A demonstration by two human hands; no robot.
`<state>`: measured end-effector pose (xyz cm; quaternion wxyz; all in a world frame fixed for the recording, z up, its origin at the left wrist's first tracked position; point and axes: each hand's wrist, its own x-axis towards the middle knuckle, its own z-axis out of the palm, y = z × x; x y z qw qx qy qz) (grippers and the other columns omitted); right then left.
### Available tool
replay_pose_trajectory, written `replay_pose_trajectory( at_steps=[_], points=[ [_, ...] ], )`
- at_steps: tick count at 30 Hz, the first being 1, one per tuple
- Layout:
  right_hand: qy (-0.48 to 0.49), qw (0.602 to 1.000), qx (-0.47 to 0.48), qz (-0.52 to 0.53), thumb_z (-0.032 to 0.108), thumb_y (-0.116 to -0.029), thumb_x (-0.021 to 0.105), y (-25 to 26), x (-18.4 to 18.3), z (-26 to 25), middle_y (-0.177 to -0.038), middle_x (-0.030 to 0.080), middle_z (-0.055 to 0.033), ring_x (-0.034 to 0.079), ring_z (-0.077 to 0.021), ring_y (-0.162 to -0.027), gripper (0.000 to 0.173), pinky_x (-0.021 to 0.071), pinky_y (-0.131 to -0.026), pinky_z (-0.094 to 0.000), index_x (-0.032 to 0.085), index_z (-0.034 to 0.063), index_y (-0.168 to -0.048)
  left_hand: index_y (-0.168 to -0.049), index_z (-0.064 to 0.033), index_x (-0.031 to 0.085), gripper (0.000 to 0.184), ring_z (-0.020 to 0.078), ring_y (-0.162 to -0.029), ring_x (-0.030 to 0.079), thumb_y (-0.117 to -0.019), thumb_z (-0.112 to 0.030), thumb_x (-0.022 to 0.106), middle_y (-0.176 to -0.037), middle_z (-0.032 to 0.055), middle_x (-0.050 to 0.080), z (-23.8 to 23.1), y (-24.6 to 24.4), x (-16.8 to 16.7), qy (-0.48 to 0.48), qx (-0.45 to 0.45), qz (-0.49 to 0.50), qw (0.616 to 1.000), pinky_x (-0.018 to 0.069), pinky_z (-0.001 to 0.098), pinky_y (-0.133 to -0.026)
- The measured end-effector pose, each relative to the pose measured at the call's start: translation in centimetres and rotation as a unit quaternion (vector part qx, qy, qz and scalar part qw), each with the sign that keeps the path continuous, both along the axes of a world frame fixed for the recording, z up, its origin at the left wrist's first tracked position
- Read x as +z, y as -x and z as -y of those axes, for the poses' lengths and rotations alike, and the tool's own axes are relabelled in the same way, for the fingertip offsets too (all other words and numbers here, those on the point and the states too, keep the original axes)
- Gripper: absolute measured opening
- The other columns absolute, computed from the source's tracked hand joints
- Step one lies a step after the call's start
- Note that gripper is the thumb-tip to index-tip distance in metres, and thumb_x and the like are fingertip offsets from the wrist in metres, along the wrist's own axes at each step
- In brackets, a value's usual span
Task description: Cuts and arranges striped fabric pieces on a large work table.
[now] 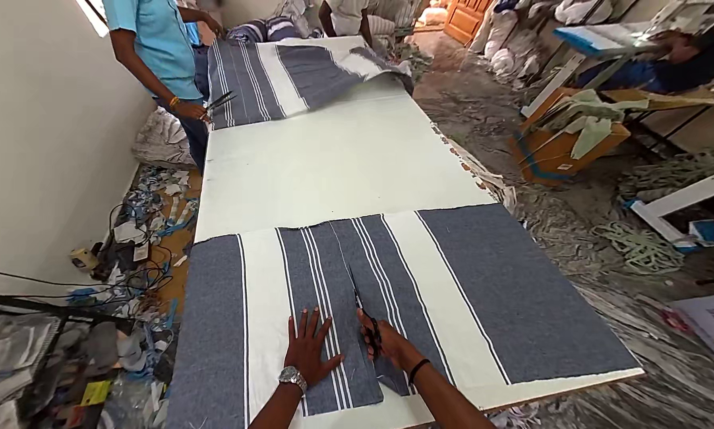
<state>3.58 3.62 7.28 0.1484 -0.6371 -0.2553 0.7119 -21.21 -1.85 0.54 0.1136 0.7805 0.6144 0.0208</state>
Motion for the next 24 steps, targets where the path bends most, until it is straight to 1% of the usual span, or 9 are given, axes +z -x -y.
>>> replay_pose_trajectory(
  at_steps=[4,7,9,12,14,16,19,21,24],
  points=[
    [-0.023,1.0,0.005,0.014,0.074,-0.086,0.066,0.2,0.0,-0.1,-0.068,0.057,-0.0033,0.059,-0.0171,-0.054,0.066,0.0568,-0.054,-0.0359,0.064,0.0083,-0.095,-0.161,-0.0429,0.027,0.105,0.0363,-0.158,0.011,-0.0734,-0.099,0.029,-0.172,0.0006,0.019,0.0,0.0,0.1,0.002,0.002,0.002,1.0,0.0058,0.0732,-0.121],
    [-0.064,0.998,-0.003,0.029,0.062,-0.0864,0.075,0.3,-0.4,0.4,-0.063,0.057,-0.0039,0.059,-0.0168,-0.05,0.057,0.0566,-0.051,-0.0345,0.062,0.0068,-0.085,-0.162,-0.0426,0.026,0.105,0.0366,-0.158,0.011,-0.0734,-0.099,0.029,-0.172,0.0014,0.018,0.0,0.0,0.1,0.003,0.0,-0.002,1.0,0.0057,0.0734,-0.121],
    [-0.073,0.997,-0.009,0.027,0.058,-0.0851,0.078,0.2,-0.7,0.5,-0.062,0.057,-0.0044,0.059,-0.017,-0.049,0.055,0.0569,-0.05,-0.0346,0.06,0.0059,-0.084,-0.162,-0.0425,0.026,0.105,0.0364,-0.158,0.011,-0.0736,-0.099,0.029,-0.172,0.0014,0.018,0.1,0.0,0.1,-0.001,0.001,-0.001,1.0,0.0057,0.0733,-0.121],
    [-0.062,0.998,-0.008,0.014,0.063,-0.0833,0.077,0.1,-0.7,0.0,-0.063,0.058,-0.0051,0.06,-0.0182,-0.051,0.059,0.0575,-0.052,-0.036,0.063,0.0058,-0.086,-0.161,-0.0426,0.027,0.105,0.0362,-0.158,0.011,-0.0732,-0.099,0.03,-0.172,0.0011,0.018,0.1,0.0,0.0,-0.006,0.0,0.001,1.0,0.0058,0.0735,-0.121],
    [-0.043,0.999,0.008,0.006,0.071,-0.0837,0.071,0.2,-0.8,-1.2,-0.065,0.058,-0.0047,0.06,-0.0186,-0.052,0.064,0.0577,-0.053,-0.0363,0.064,0.0073,-0.092,-0.162,-0.0424,0.026,0.106,0.0367,-0.158,0.01,-0.0728,-0.1,0.029,-0.173,0.0015,0.017,0.1,0.0,0.0,-0.001,-0.002,0.001,1.0,0.0055,0.0737,-0.12],
    [-0.026,1.0,0.011,-0.002,0.074,-0.084,0.068,0.3,-0.8,-2.9,-0.068,0.058,-0.0044,0.06,-0.0184,-0.054,0.067,0.0571,-0.054,-0.0359,0.064,0.0083,-0.096,-0.162,-0.0422,0.027,0.106,0.0369,-0.158,0.01,-0.0726,-0.1,0.03,-0.173,0.0019,0.017,0.1,0.0,-0.1,0.001,0.0,0.002,1.0,0.0055,0.074,-0.12],
    [-0.012,1.0,0.005,-0.006,0.074,-0.0838,0.068,0.6,-1.1,-5.3,-0.071,0.058,-0.0036,0.059,-0.0173,-0.056,0.067,0.0569,-0.056,-0.0355,0.063,0.0091,-0.101,-0.162,-0.0426,0.026,0.106,0.0369,-0.158,0.011,-0.0724,-0.1,0.03,-0.173,0.0022,0.017,0.1,0.0,-0.1,-0.001,0.001,-0.001,1.0,0.0059,0.0734,-0.12],
    [-0.006,1.0,0.0,0.001,0.073,-0.0826,0.07,0.7,-1.0,-6.1,-0.07,0.057,-0.0033,0.059,-0.0169,-0.055,0.067,0.057,-0.056,-0.0357,0.064,0.0088,-0.101,-0.162,-0.0427,0.025,0.106,0.0373,-0.158,0.01,-0.0724,-0.1,0.03,-0.173,0.0022,0.016,0.1,0.0,-0.1,0.0,0.0,0.0,1.0,0.0055,0.0734,-0.12],
    [-0.014,1.0,0.009,0.01,0.073,-0.0836,0.069,0.7,-0.9,-6.2,-0.069,0.057,-0.0032,0.058,-0.0169,-0.055,0.066,0.0569,-0.055,-0.0355,0.065,0.0086,-0.099,-0.162,-0.0424,0.026,0.106,0.0379,-0.158,0.01,-0.0724,-0.099,0.031,-0.173,0.002,0.016,0.1,0.1,-0.2,0.0,-0.001,0.002,1.0,0.0059,0.0738,-0.12]
  ],
)
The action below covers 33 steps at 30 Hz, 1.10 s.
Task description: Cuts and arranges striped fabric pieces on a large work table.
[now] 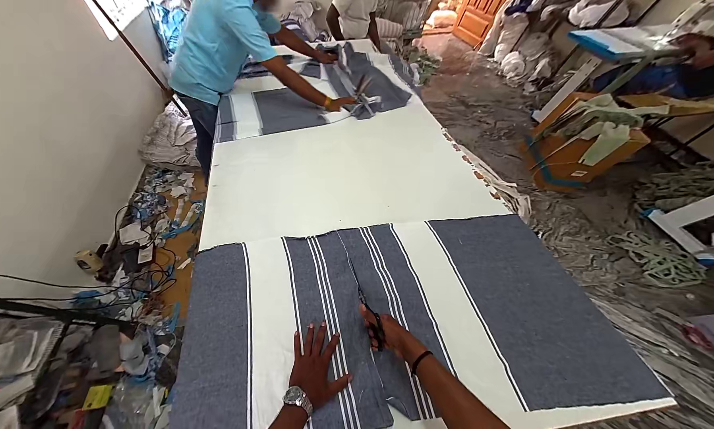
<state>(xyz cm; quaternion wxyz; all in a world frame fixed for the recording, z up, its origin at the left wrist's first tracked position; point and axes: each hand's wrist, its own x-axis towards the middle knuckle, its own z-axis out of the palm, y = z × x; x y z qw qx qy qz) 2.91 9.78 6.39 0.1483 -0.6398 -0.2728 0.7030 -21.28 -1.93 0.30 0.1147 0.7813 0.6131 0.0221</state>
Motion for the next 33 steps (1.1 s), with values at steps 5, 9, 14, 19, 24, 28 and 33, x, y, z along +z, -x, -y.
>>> replay_pose_trajectory(
  at_steps=[5,9,14,19,24,28,33],
  points=[
    [-0.047,0.999,-0.005,0.021,0.06,-0.0852,0.077,0.2,-0.4,0.8,-0.062,0.056,-0.0035,0.059,-0.0164,-0.05,0.056,0.0567,-0.051,-0.0343,0.06,0.0071,-0.086,-0.161,-0.0409,0.029,0.107,0.0356,-0.158,0.014,-0.0715,-0.099,0.034,-0.172,0.0015,0.02,0.3,-0.1,0.1,-0.003,0.0,0.015,1.0,0.0078,0.0724,-0.121],
    [-0.052,0.999,-0.012,-0.005,0.061,-0.0853,0.077,-0.2,0.1,0.8,-0.062,0.057,-0.0039,0.059,-0.0171,-0.05,0.056,0.0568,-0.051,-0.035,0.063,0.007,-0.086,-0.154,-0.0397,0.044,0.091,0.0269,-0.14,0.048,-0.0796,-0.093,0.038,-0.151,0.0018,0.052,-4.2,0.8,1.8,-0.04,0.043,0.04,0.997,0.0301,0.0629,-0.118],
    [-0.008,0.999,0.016,-0.034,0.074,-0.0871,0.063,-0.5,-0.1,-1.5,-0.068,0.056,-0.003,0.059,-0.0173,-0.056,0.064,0.0566,-0.056,-0.0357,0.064,0.0099,-0.092,-0.161,-0.043,0.029,0.098,0.0382,-0.157,0.015,-0.0785,-0.096,0.027,-0.171,0.0051,0.021,-10.3,3.2,0.0,-0.008,0.05,-0.018,0.999,0.0098,0.0725,-0.121],
    [0.002,1.0,0.018,-0.025,0.072,-0.0881,0.064,0.1,-0.2,-4.4,-0.071,0.057,-0.0038,0.06,-0.0169,-0.057,0.063,0.0566,-0.056,-0.0339,0.064,0.0098,-0.097,-0.162,-0.045,0.023,0.101,0.0366,-0.159,0.008,-0.0759,-0.098,0.027,-0.173,0.0015,0.016,-10.3,3.5,-0.9,-0.008,0.043,-0.024,0.999,0.0056,0.0752,-0.12],
    [-0.008,1.0,0.001,-0.014,0.067,-0.0893,0.067,1.0,0.1,-5.1,-0.068,0.055,-0.0039,0.056,-0.0168,-0.053,0.058,0.0556,-0.053,-0.0339,0.062,0.0092,-0.092,-0.162,-0.0448,0.022,0.103,0.037,-0.159,0.004,-0.0752,-0.099,0.026,-0.173,0.0018,0.013,-10.3,3.5,-0.8,-0.001,0.042,-0.023,0.999,0.0035,0.0764,-0.119],
    [-0.06,0.998,-0.008,0.005,0.056,-0.0864,0.078,1.0,-0.7,-4.5,-0.063,0.054,-0.0037,0.056,-0.0154,-0.048,0.052,0.0546,-0.049,-0.032,0.06,0.007,-0.086,-0.162,-0.0455,0.022,0.103,0.037,-0.159,0.003,-0.0741,-0.1,0.026,-0.173,0.002,0.013,-10.3,3.5,-0.7,-0.001,0.043,-0.023,0.999,0.0035,0.0763,-0.119],
    [-0.042,0.999,-0.006,-0.005,0.061,-0.088,0.073,1.2,-0.2,-5.6,-0.066,0.057,-0.0051,0.058,-0.0175,-0.051,0.055,0.0564,-0.051,-0.0341,0.063,0.0072,-0.089,-0.162,-0.0459,0.021,0.103,0.0373,-0.159,0.002,-0.0747,-0.099,0.026,-0.174,0.0015,0.011,-10.3,3.5,-0.7,0.008,0.042,-0.018,0.999,0.0023,0.0766,-0.119]
  ],
)
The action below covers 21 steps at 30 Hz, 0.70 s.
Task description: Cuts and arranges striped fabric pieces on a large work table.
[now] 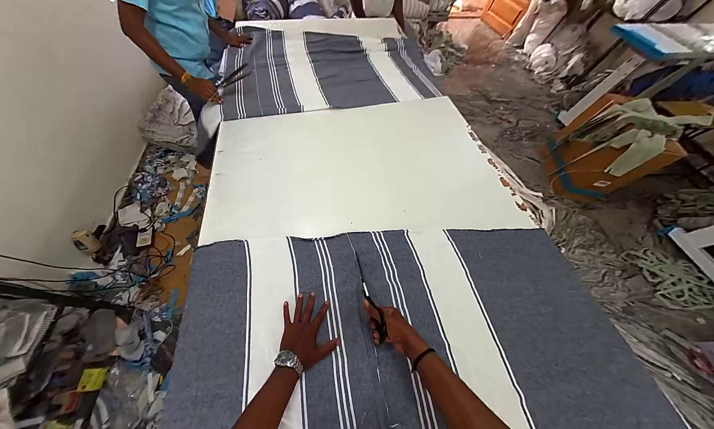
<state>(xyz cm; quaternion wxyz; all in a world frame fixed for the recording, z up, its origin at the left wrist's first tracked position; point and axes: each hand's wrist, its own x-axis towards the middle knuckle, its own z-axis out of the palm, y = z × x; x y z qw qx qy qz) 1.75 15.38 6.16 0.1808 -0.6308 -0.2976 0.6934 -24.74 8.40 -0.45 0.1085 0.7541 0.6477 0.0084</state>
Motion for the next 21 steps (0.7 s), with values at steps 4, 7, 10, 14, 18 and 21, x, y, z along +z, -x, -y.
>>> replay_pose_trajectory(
  at_steps=[4,7,10,14,18,21],
  points=[
    [0.026,1.0,0.014,-0.002,0.071,-0.0892,0.064,0.6,0.4,-2.6,-0.069,0.056,-0.0038,0.057,-0.0173,-0.055,0.062,0.0561,-0.057,-0.0363,0.063,0.0092,-0.094,-0.162,-0.0458,0.022,0.103,0.0374,-0.159,0.003,-0.0741,-0.1,0.027,-0.173,0.0016,0.013,-0.1,0.0,0.2,0.0,0.001,0.009,1.0,0.0027,0.077,-0.119],
    [0.027,0.999,0.021,0.006,0.074,-0.0878,0.063,1.0,0.0,-4.4,-0.068,0.055,-0.0036,0.057,-0.017,-0.055,0.064,0.0559,-0.057,-0.0358,0.063,0.0097,-0.092,-0.162,-0.0453,0.024,0.103,0.0376,-0.159,0.005,-0.0737,-0.1,0.027,-0.173,0.002,0.015,-0.2,0.0,0.2,0.0,0.001,0.011,1.0,0.0039,0.077,-0.119],
    [0.026,0.999,0.019,0.011,0.074,-0.0874,0.063,1.3,0.0,-5.5,-0.067,0.055,-0.0037,0.056,-0.0167,-0.053,0.064,0.055,-0.054,-0.0344,0.062,0.0097,-0.091,-0.162,-0.0458,0.023,0.103,0.0369,-0.159,0.005,-0.0739,-0.1,0.026,-0.173,0.001,0.014,-0.2,0.1,0.4,0.006,0.0,0.009,1.0,0.0032,0.0767,-0.119],
    [-0.019,0.999,0.004,0.026,0.06,-0.087,0.075,1.5,-0.3,-5.4,-0.063,0.054,-0.0033,0.055,-0.0146,-0.049,0.054,0.0527,-0.049,-0.031,0.061,0.0077,-0.086,-0.162,-0.0465,0.022,0.103,0.0367,-0.159,0.005,-0.0735,-0.1,0.026,-0.173,0.0,0.013,-0.2,0.1,0.6,0.009,0.0,0.01,1.0,0.003,0.0766,-0.119],
    [-0.036,0.999,0.004,0.022,0.057,-0.0865,0.078,1.4,-0.5,-5.3,-0.062,0.055,-0.004,0.055,-0.015,-0.048,0.053,0.0534,-0.049,-0.0311,0.061,0.0066,-0.086,-0.162,-0.0466,0.021,0.103,0.0367,-0.159,0.006,-0.0736,-0.1,0.027,-0.173,0.0003,0.013,-0.2,0.1,0.5,0.008,0.0,0.013,1.0,0.0031,0.077,-0.118],
    [-0.008,1.0,0.02,0.005,0.065,-0.0883,0.07,1.4,-0.5,-6.4,-0.064,0.056,-0.0047,0.057,-0.0168,-0.051,0.059,0.0551,-0.051,-0.0334,0.062,0.0072,-0.087,-0.162,-0.0461,0.021,0.103,0.0364,-0.159,0.006,-0.074,-0.099,0.028,-0.173,0.0002,0.013,-0.2,0.1,0.4,0.007,0.0,0.013,1.0,0.0033,0.0766,-0.118]
  ],
)
